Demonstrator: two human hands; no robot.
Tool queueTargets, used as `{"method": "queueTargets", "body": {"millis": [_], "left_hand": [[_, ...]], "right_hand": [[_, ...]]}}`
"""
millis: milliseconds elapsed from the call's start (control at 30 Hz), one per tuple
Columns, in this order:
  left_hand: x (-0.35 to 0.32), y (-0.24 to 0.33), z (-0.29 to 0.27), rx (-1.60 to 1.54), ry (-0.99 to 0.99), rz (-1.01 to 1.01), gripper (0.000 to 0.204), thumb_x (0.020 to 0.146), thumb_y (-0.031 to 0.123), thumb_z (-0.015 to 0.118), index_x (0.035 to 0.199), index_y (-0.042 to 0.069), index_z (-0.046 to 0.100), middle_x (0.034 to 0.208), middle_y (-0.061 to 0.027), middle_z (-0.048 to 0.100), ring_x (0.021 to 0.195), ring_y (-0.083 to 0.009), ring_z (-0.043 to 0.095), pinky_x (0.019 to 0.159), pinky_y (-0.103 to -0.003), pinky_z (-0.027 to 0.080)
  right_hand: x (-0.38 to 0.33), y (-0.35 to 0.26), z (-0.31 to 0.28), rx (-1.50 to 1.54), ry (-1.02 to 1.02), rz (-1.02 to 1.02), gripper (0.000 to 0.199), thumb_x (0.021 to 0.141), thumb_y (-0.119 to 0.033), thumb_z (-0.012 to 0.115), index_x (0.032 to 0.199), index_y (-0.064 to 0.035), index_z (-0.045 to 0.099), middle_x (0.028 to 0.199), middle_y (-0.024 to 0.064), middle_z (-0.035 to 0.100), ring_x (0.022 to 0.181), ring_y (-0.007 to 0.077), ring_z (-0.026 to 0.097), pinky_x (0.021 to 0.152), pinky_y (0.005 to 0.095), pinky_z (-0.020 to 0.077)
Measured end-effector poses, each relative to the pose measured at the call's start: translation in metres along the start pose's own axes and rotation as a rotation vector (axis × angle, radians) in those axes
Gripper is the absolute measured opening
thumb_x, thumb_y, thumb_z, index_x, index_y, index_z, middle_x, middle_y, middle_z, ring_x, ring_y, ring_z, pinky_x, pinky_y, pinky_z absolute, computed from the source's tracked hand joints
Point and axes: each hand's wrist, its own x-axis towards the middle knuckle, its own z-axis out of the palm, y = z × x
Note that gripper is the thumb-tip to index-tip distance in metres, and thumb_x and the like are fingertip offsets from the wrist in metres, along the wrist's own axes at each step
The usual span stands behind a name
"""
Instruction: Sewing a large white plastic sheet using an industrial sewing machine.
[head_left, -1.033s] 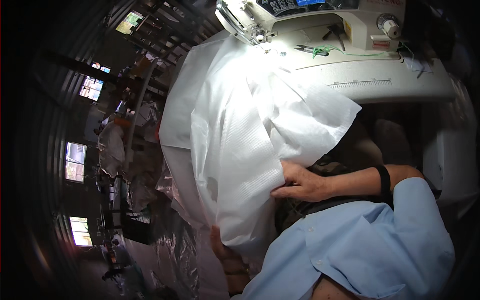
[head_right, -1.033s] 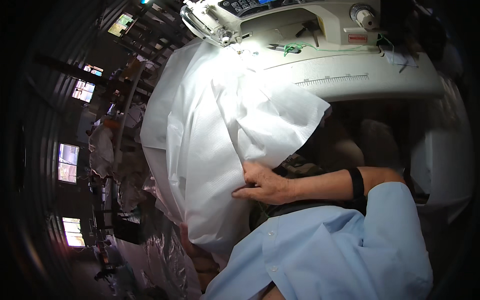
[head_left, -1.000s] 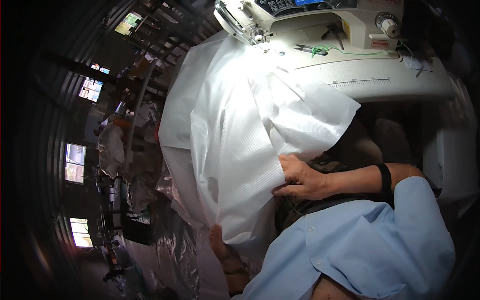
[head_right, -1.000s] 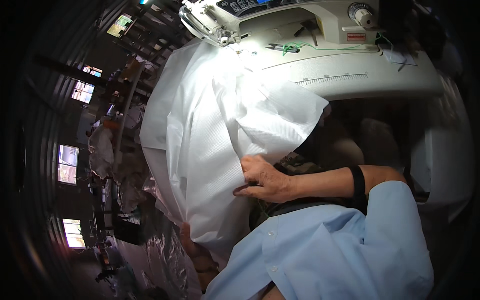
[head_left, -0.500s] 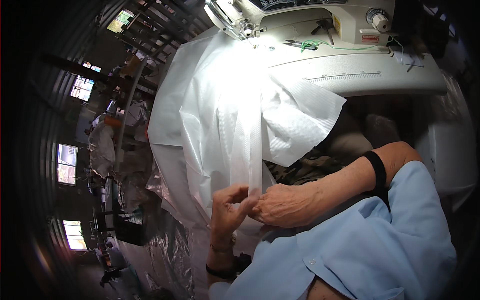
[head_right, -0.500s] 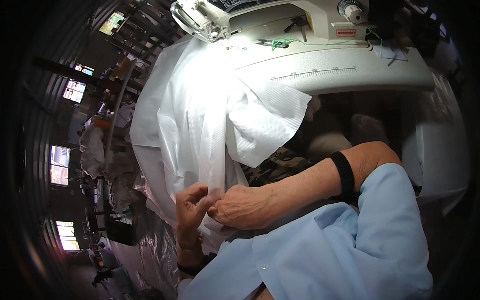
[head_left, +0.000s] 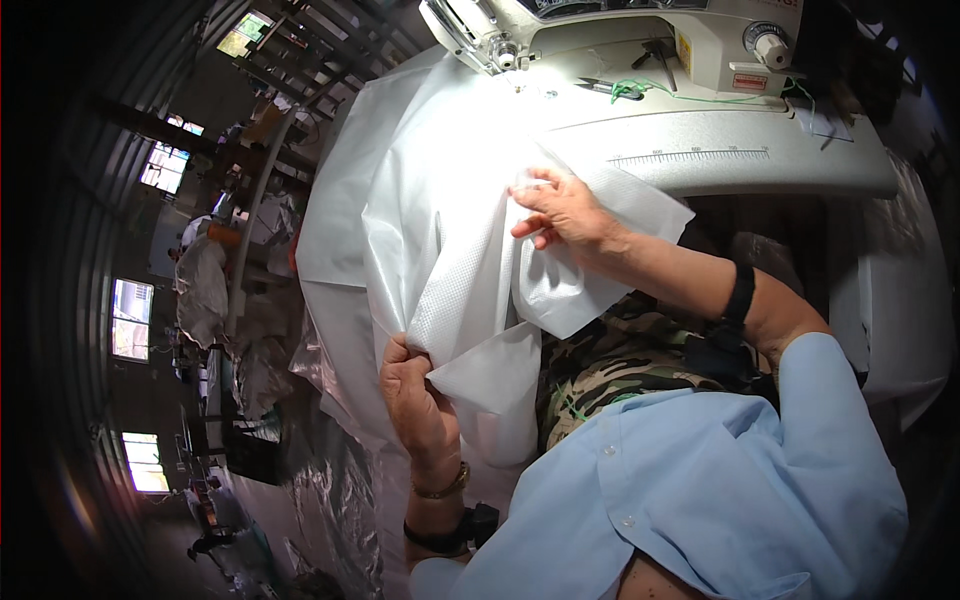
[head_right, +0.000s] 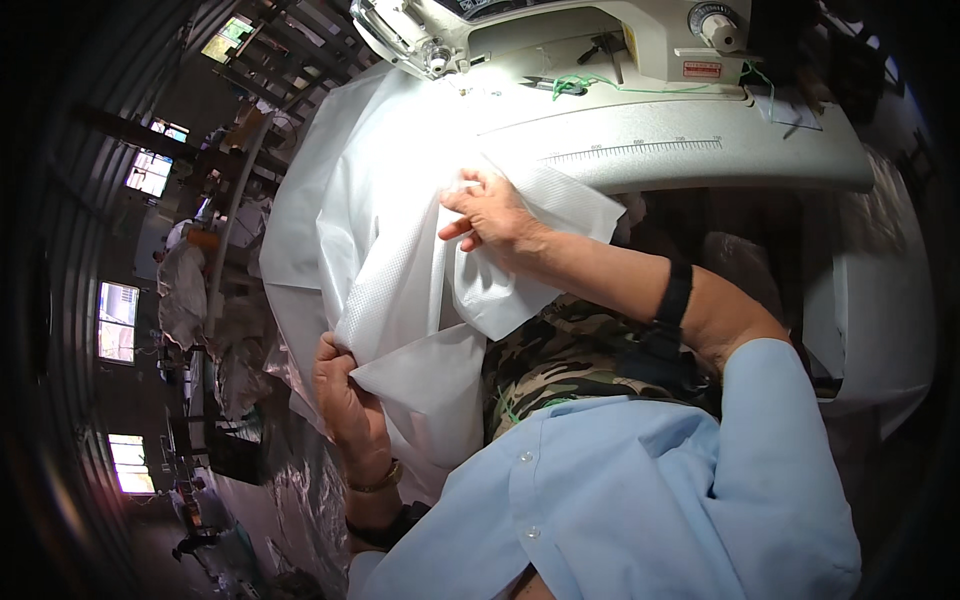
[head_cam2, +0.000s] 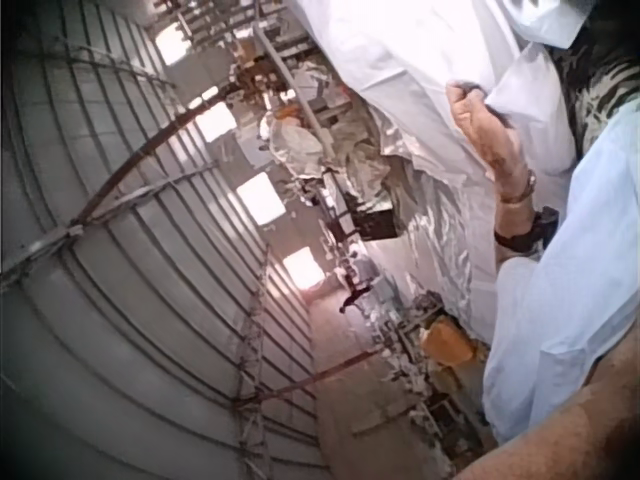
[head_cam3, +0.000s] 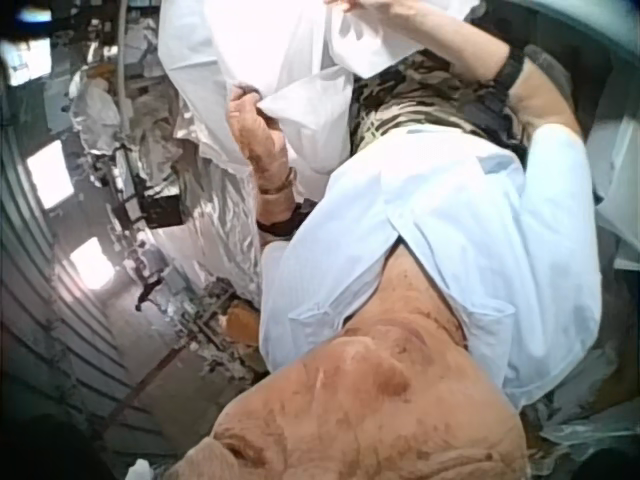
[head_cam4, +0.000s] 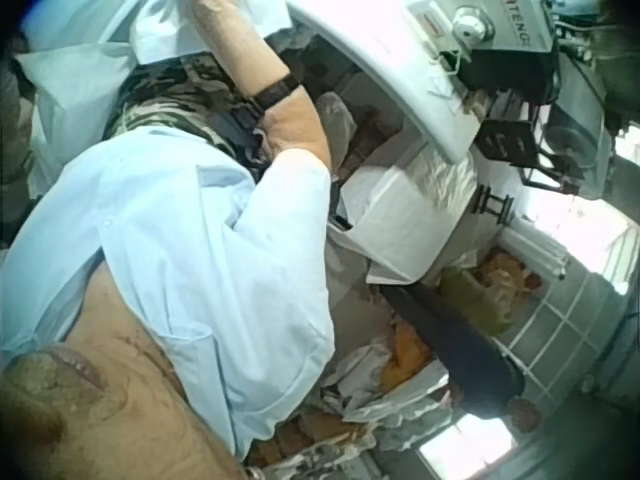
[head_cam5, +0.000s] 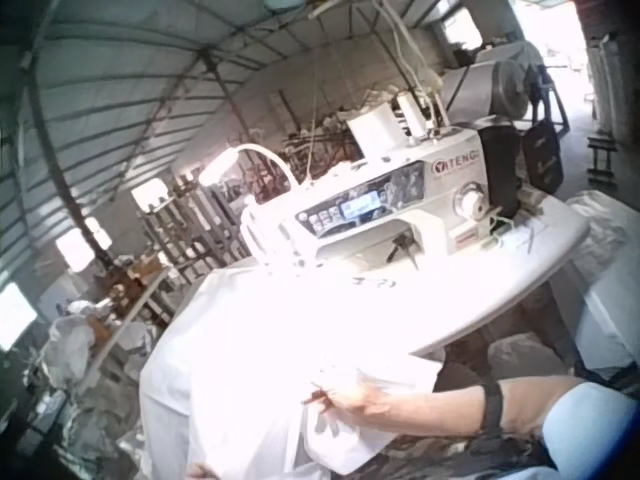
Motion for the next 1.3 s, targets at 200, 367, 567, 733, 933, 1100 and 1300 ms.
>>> {"method": "queueTargets", "body": {"millis": [200, 367, 567, 733, 933, 1100, 1300], "left_hand": [[-0.001, -0.014, 0.002, 0.434, 0.074, 0.223, 0.007, 0.088, -0.002, 0.053, 0.091, 0.001, 0.058, 0.082, -0.0019, 0.059, 0.077, -0.0087, 0.054, 0.076, -0.024, 0.044], [-0.019, -0.021, 0.000, 0.808, -0.009, 0.403, 0.005, 0.085, 0.000, 0.062, 0.089, 0.000, 0.058, 0.080, -0.0047, 0.059, 0.076, -0.0126, 0.056, 0.072, -0.025, 0.045], [-0.038, -0.023, 0.003, 1.065, -0.112, 0.667, 0.015, 0.070, -0.003, 0.058, 0.084, 0.000, 0.054, 0.071, -0.0089, 0.051, 0.059, -0.0209, 0.050, 0.055, -0.031, 0.042], [-0.059, -0.021, 0.001, 0.979, -0.154, 0.409, 0.014, 0.067, -0.003, 0.056, 0.079, 0.000, 0.051, 0.069, -0.0086, 0.048, 0.060, -0.0226, 0.048, 0.054, -0.033, 0.041], [-0.064, -0.029, -0.004, 0.490, -0.249, -0.070, 0.010, 0.083, -0.003, 0.057, 0.092, -0.002, 0.060, 0.083, -0.0030, 0.061, 0.079, -0.0086, 0.056, 0.078, -0.023, 0.045], [-0.065, -0.032, -0.008, 0.427, -0.256, -0.044, 0.012, 0.083, -0.005, 0.058, 0.095, -0.002, 0.059, 0.085, -0.0021, 0.060, 0.079, -0.0072, 0.057, 0.077, -0.022, 0.046], [-0.061, -0.026, -0.001, 0.269, -0.179, -0.129, 0.012, 0.086, 0.002, 0.066, 0.096, 0.001, 0.059, 0.086, -0.0021, 0.060, 0.078, -0.0073, 0.058, 0.074, -0.021, 0.048]], "right_hand": [[-0.019, 0.014, 0.003, -0.159, -0.084, 0.052, 0.027, 0.091, -0.025, 0.067, 0.104, -0.0016, 0.066, 0.086, 0.0009, 0.062, 0.070, 0.0078, 0.056, 0.070, 0.0244, 0.0485], [-0.083, 0.012, -0.005, -0.347, -0.466, -0.076, 0.022, 0.090, -0.026, 0.069, 0.092, -0.0045, 0.070, 0.101, 0.0048, 0.063, 0.101, 0.0124, 0.052, 0.089, 0.0273, 0.0415], [-0.139, -0.010, -0.001, -0.945, -0.770, -0.607, 0.025, 0.086, -0.034, 0.072, 0.083, -0.0098, 0.068, 0.096, 0.0052, 0.060, 0.102, 0.0234, 0.052, 0.092, 0.0405, 0.0386], [-0.150, -0.013, 0.006, -1.016, -0.605, -0.763, 0.025, 0.087, -0.024, 0.072, 0.075, -0.0067, 0.057, 0.071, 0.0050, 0.056, 0.072, 0.0238, 0.057, 0.073, 0.0342, 0.0451], [-0.137, -0.012, 0.017, -1.271, -0.352, -0.421, 0.022, 0.081, -0.013, 0.076, 0.085, -0.0050, 0.055, 0.071, 0.0068, 0.056, 0.060, 0.0240, 0.055, 0.057, 0.0334, 0.0413], [-0.140, -0.016, 0.026, -1.302, -0.275, -1.245, 0.020, 0.083, -0.020, 0.069, 0.086, -0.0063, 0.055, 0.076, 0.0070, 0.061, 0.074, 0.0212, 0.063, 0.063, 0.0317, 0.0447], [-0.159, -0.003, 0.040, -1.279, -0.663, -0.422, 0.028, 0.084, -0.024, 0.071, 0.097, -0.0033, 0.058, 0.075, 0.0093, 0.063, 0.067, 0.0271, 0.064, 0.059, 0.0377, 0.0483]]}}
